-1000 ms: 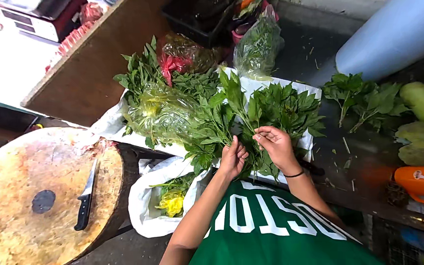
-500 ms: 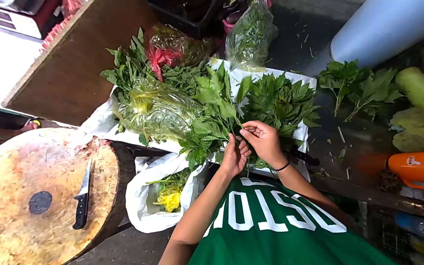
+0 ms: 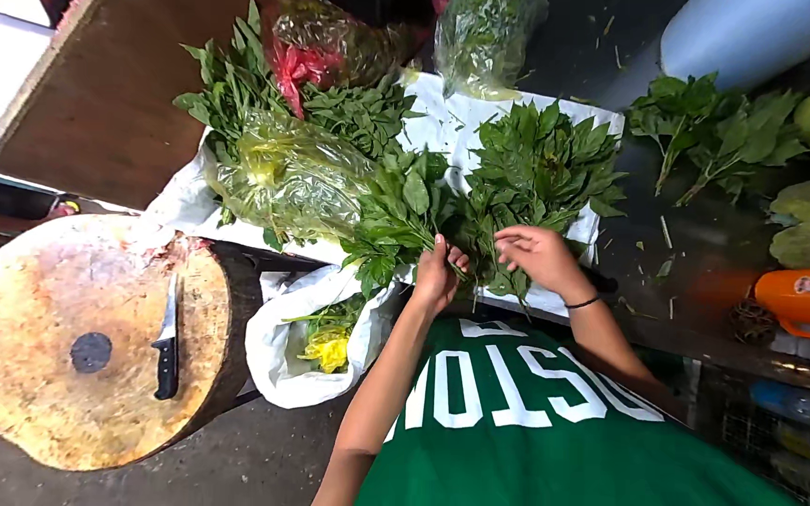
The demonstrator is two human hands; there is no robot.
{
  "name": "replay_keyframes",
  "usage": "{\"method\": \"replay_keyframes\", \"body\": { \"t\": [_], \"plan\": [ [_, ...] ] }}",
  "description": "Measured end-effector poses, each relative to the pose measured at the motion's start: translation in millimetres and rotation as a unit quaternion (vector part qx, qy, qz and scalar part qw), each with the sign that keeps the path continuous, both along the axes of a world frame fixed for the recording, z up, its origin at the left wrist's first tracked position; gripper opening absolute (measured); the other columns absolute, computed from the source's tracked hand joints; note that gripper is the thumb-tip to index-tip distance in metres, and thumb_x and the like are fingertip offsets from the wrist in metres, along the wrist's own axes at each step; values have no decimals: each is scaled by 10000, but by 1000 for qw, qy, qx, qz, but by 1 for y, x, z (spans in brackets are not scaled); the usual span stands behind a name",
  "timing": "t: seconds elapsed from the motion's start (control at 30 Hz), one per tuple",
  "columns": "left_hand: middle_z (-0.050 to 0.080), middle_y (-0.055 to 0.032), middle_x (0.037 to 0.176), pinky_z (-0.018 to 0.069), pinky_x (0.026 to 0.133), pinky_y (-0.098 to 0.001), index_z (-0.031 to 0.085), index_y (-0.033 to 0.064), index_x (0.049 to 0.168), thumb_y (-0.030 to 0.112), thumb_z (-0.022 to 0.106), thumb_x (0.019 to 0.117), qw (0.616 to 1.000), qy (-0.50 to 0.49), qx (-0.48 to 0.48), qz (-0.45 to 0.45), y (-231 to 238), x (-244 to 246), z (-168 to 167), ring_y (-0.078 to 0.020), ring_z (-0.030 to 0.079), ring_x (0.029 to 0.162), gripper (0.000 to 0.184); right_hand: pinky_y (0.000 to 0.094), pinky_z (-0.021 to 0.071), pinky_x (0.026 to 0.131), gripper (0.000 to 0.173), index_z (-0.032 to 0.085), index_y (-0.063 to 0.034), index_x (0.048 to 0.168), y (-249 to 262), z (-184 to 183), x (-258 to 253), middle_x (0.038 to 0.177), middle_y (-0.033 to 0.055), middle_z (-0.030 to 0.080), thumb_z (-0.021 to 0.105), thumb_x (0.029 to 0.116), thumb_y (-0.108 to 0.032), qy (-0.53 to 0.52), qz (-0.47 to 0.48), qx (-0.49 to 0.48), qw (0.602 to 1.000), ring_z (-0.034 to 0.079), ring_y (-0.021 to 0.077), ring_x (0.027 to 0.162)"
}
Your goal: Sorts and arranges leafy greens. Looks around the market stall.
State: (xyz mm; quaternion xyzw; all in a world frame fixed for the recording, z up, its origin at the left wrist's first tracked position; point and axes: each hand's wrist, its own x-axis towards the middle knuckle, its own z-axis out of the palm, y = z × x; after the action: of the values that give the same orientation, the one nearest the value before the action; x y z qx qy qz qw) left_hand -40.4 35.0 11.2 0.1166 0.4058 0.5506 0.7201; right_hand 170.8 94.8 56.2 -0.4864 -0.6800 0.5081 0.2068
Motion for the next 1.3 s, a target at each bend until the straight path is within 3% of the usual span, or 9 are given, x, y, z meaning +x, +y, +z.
{"method": "replay_keyframes", "body": {
  "t": [0.2, 0.4, 0.53, 0.63, 0.7, 0.87, 1.0, 1.1, 1.3],
  "plan": [
    [443, 70, 629, 451, 502, -220, 517, 178, 922, 421, 270, 1124, 999, -20, 34, 28, -14, -34, 4, -63, 451, 503, 402, 394, 611, 636, 278, 690, -154, 1231, -7, -20, 67, 1021, 69, 734, 613, 1040, -341, -84, -107, -12, 991, 702, 189, 728],
    [505, 80, 678, 486, 557, -262, 559, 170, 935, 394, 398, 1113, 909, 383, 82, 144, -29, -59, 19, -62, 497, 566, 328, 456, 632, 682, 231, 703, -94, 1174, -29, -26, 37, 1002, 106, 734, 612, 1039, -258, -110, -69, -35, 991, 718, 224, 749],
    [530, 83, 702, 510, 550, -257, 562, 147, 1019, 339, 440, 1110, 865, 450, 82, 206, -22, -74, 26, -51, 524, 567, 245, 556, 591, 813, 200, 723, -49, 1131, -37, -48, -7, 986, 164, 734, 625, 1023, -186, -192, -22, -4, 981, 722, 316, 864],
    [617, -49, 886, 559, 737, -306, 591, 31, 1226, 302, 472, 1101, 807, 563, 59, 169, -24, -74, 26, -113, 619, 768, 321, 620, 551, 913, 326, 626, -14, 1292, -37, -79, -17, 1139, 237, 686, 626, 1022, -198, -252, -47, 22, 966, 684, 420, 1040],
    [637, -231, 1279, 495, 1045, -414, 514, -63, 1407, 150, 535, 1066, 807, 588, -43, 36, -36, -77, 38, -251, 625, 1167, 402, 639, 549, 918, 353, 645, -26, 1265, -29, -105, -18, 1170, 236, 677, 648, 1008, -267, -279, -73, 39, 957, 676, 424, 1063],
    [714, -260, 1091, 533, 969, -530, 677, -88, 1167, 139, 704, 927, 722, 688, 66, 33, -40, -74, 34, -348, 698, 1058, 331, 619, 546, 923, 329, 663, -60, 1220, -12, -140, -4, 1084, 191, 717, 665, 953, -252, -306, -124, 3, 944, 697, 372, 1029],
    [676, -73, 922, 564, 802, -276, 625, -44, 1161, 58, 634, 948, 882, 458, 46, 102, -30, -70, 36, -82, 649, 844, 236, 479, 605, 737, 314, 709, -51, 1159, -4, -128, 10, 1005, 128, 735, 744, 931, -264, -138, -173, -102, 970, 704, 250, 792],
    [463, 43, 579, 431, 487, -241, 560, 137, 788, 319, 490, 1078, 986, 131, 32, 93, -10, -66, 35, -72, 446, 480, 349, 333, 528, 559, 257, 722, -46, 1138, -7, -74, 3, 940, 86, 728, 756, 933, -197, 63, -205, -124, 969, 606, 161, 633],
    [394, 54, 522, 393, 415, -193, 508, 147, 673, 431, 409, 1097, 990, -141, 16, 28, -2, -51, 34, -59, 399, 405, 520, 304, 543, 600, 186, 715, -50, 1114, -8, -6, -6, 887, 87, 688, 721, 943, -125, 218, -184, -54, 957, 606, 148, 672]
  ]
}}
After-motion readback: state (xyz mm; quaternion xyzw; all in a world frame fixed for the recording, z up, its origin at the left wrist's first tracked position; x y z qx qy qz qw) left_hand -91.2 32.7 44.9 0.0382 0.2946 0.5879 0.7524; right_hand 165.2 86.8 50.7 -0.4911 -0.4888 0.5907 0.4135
